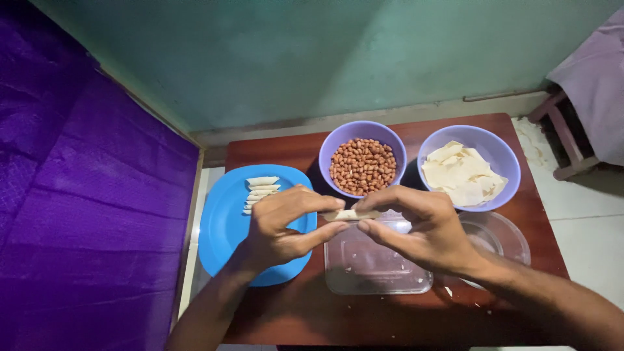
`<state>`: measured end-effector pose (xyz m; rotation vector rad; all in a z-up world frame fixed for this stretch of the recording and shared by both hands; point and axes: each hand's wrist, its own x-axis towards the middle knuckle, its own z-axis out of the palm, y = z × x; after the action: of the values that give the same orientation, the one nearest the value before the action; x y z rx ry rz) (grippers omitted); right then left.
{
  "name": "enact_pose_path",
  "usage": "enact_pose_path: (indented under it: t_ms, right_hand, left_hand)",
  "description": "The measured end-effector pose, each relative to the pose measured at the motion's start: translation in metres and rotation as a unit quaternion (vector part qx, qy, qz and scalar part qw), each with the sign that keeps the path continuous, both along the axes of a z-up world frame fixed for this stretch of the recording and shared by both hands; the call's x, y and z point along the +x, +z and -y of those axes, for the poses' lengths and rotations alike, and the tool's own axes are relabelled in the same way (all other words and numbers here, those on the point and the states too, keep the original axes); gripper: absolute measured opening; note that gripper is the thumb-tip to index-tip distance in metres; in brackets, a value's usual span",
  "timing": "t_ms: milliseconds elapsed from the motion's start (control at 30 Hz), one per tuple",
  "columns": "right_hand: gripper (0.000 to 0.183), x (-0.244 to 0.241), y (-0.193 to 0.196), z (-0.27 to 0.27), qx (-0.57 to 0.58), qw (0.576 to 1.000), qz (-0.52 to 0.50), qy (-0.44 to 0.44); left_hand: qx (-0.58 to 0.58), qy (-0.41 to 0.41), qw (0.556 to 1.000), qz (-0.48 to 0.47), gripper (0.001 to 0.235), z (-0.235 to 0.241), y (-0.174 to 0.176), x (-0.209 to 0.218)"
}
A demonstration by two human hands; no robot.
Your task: The person takes a thin, square wrapper and places a small amount of peanuts into the center. They fold the wrapper into a triangular shape, then roll it tightly into a cylindrical form. The finished roll is placed on a blue plate alongside other completed rolls.
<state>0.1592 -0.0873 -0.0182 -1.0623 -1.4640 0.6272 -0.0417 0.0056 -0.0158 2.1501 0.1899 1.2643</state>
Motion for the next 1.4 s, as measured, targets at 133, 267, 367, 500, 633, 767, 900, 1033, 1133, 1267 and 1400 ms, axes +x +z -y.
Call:
enact_pose_path:
  t_ms: [133,267,367,500,633,767,900,1033,1133,1267,1400]
  right_hand:
    - [0.018,-0.018,0.007,-0.02,-0.015,0.999,-0.019,0.041]
    - [0.022,-0.036,0.002,-0.056,-0.032,0.995,0.057,0.072]
    - [0.022,-0.055,-0.01,-0.085,-0.037,0.991,0.096,0.089]
    - [0.02,-0.085,-0.033,-0.116,-0.039,0.981,0.181,0.064]
    - [0.021,-0.101,-0.074,-0.142,-0.032,0.977,0.2,0.07]
    - [0.018,-0.111,-0.111,-0.16,0.003,0.939,0.343,0.021]
    - [0.016,-0.118,-0.111,-0.166,-0.029,0.906,0.423,0.007]
    - [0.018,-0.119,-0.132,-0.179,-0.041,0.892,0.45,0.001]
    - [0.018,-0.122,-0.138,-0.18,-0.028,0.883,0.468,-0.014]
    - [0.016,-0.125,-0.144,-0.181,-0.027,0.887,0.461,-0.017]
    - [0.015,-0.125,-0.142,-0.181,-0.061,0.878,0.474,-0.001]
  left_hand:
    - [0.012,0.016,1.0,-0.013,0.016,-0.016,0.0,-0.023]
    - [0.066,0.078,0.994,-0.049,0.013,-0.039,0.001,-0.053]
    - [0.083,0.118,0.987,-0.075,0.01,-0.052,-0.004,-0.077]
    - [0.096,0.158,0.978,-0.097,0.009,-0.07,-0.023,-0.103]
    - [0.086,0.17,0.972,-0.136,0.014,-0.091,-0.056,-0.126]
    - [0.1,0.178,0.967,-0.152,0.016,-0.104,-0.086,-0.134]
    - [0.134,0.189,0.957,-0.175,0.014,-0.125,-0.122,-0.14]
    - [0.149,0.196,0.943,-0.224,0.011,-0.135,-0.128,-0.144]
    - [0.147,0.189,0.94,-0.241,0.011,-0.138,-0.133,-0.144]
    - [0.172,0.195,0.931,-0.254,0.009,-0.142,-0.136,-0.145]
    - [0.184,0.194,0.928,-0.26,0.009,-0.145,-0.142,-0.146]
